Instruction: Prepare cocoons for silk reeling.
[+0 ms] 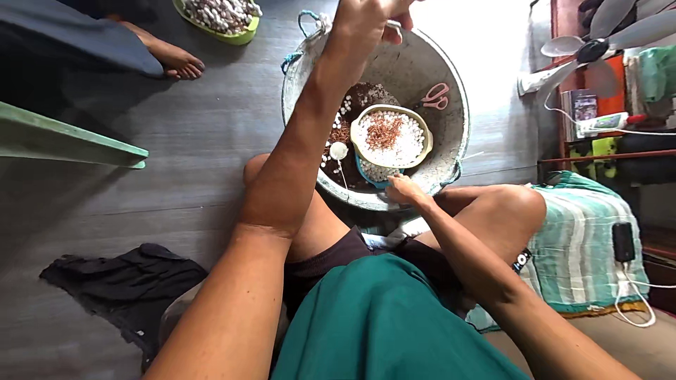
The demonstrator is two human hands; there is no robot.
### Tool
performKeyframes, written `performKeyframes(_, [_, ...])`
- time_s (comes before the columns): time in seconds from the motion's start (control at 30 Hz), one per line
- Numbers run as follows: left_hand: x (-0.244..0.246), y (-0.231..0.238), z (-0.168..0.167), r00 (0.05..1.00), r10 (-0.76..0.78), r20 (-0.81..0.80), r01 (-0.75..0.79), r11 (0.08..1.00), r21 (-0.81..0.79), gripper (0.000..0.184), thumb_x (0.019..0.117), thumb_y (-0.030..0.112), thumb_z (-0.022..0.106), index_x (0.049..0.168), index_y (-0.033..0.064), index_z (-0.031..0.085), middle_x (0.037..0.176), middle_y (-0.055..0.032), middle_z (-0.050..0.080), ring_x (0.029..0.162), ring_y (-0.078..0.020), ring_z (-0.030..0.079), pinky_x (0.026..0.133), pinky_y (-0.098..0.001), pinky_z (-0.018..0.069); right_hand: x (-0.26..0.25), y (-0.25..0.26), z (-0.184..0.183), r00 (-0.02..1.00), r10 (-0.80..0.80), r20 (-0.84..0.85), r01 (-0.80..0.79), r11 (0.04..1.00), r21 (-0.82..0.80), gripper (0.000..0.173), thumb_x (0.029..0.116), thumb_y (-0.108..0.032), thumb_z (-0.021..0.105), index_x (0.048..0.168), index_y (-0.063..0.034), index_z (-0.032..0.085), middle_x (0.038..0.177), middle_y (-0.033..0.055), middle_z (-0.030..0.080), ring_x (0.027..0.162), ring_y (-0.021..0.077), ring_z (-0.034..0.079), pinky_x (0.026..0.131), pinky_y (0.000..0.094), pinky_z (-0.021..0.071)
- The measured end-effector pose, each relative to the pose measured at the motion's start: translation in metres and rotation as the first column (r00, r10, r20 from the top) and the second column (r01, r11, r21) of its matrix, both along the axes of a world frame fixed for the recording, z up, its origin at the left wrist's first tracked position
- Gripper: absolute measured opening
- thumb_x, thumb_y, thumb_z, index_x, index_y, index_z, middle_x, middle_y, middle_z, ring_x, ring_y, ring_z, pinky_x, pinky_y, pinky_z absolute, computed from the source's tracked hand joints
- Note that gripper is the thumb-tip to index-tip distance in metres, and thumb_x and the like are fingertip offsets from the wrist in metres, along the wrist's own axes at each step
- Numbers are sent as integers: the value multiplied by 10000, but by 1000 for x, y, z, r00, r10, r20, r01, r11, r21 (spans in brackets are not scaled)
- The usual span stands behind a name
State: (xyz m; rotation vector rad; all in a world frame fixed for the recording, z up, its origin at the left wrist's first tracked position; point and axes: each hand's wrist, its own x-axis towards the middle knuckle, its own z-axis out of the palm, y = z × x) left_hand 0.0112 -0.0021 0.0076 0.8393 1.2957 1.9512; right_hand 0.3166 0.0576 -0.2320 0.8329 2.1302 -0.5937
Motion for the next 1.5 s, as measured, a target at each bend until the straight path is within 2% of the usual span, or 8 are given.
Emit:
performKeyframes(0.13, [15,-6,-3,993,-86,76,87,996,0,164,1046,92,545,1114,3,664,974,-86,720,732,-152,667,612,-293,571,-18,-21,-17,998,-3,67,6,999,-37,629,985,-374,605,1509,-52,472,1526,317,420,1421,519,390,1060,726,396])
performKeyframes(0.27, [5,-8,-3,988,-91,127,82,994,75,152,1042,89,560,1136,8,647,1006,-101,714,758,-136,672,623,-263,567,-39,-27,-22,987,-15,159,12,1000,23,621,1035,-493,449,1446,-36,540,1474,273,521,1407,476,445,1071,706,392])
performKeyframes(0.4, [-1,-8,2,982,-68,175,38,984,172,128,1027,55,575,1103,13,670,986,-100,717,756,-133,675,641,-265,577,-46,-25,-25,978,11,209,-5,1000,-28,608,1071,-472,352,1364,-2,603,1435,231,578,1376,404,516,1080,661,413])
performKeyframes(0.6, [-3,-8,4,960,-121,254,56,967,247,191,1069,110,495,1130,23,654,1025,-109,697,785,-144,669,668,-273,575,-43,-20,-49,978,41,206,-30,998,-57,523,1049,-413,443,1367,-35,616,1387,225,615,1318,395,574,1052,650,457])
performKeyframes(0.8, [-7,-10,5,946,-109,306,23,962,271,185,1071,110,485,1112,39,651,1034,-108,694,787,-148,672,666,-269,576,-47,-25,-33,963,75,258,-63,997,-53,463,999,-339,543,1285,8,655,1371,229,620,1303,393,582,1034,637,473])
performKeyframes(1.07, [-7,-11,5,938,-119,324,27,961,275,184,1064,118,482,1088,56,653,1027,-111,702,780,-148,679,657,-265,575,-41,-24,-27,971,91,223,-91,996,-7,474,947,-359,596,1284,-32,659,1352,216,634,1290,403,587,995,678,474])
performKeyframes(1.4, [-2,-13,2,951,-106,290,35,970,239,162,1057,115,496,1099,65,644,1012,-96,703,780,-141,673,665,-269,573,-28,-21,-22,989,78,127,-76,997,-21,528,914,-284,669,1372,-31,602,1479,273,486,1347,447,506,1011,663,472])
performKeyframes(1.5, [0,-13,0,950,-104,294,36,973,230,163,1058,112,491,1107,62,638,1014,-101,703,777,-146,677,658,-268,575,-24,-18,-18,991,72,116,-68,997,-33,553,921,-303,658,1417,-72,579,1498,256,470,1358,432,498,1015,652,476])
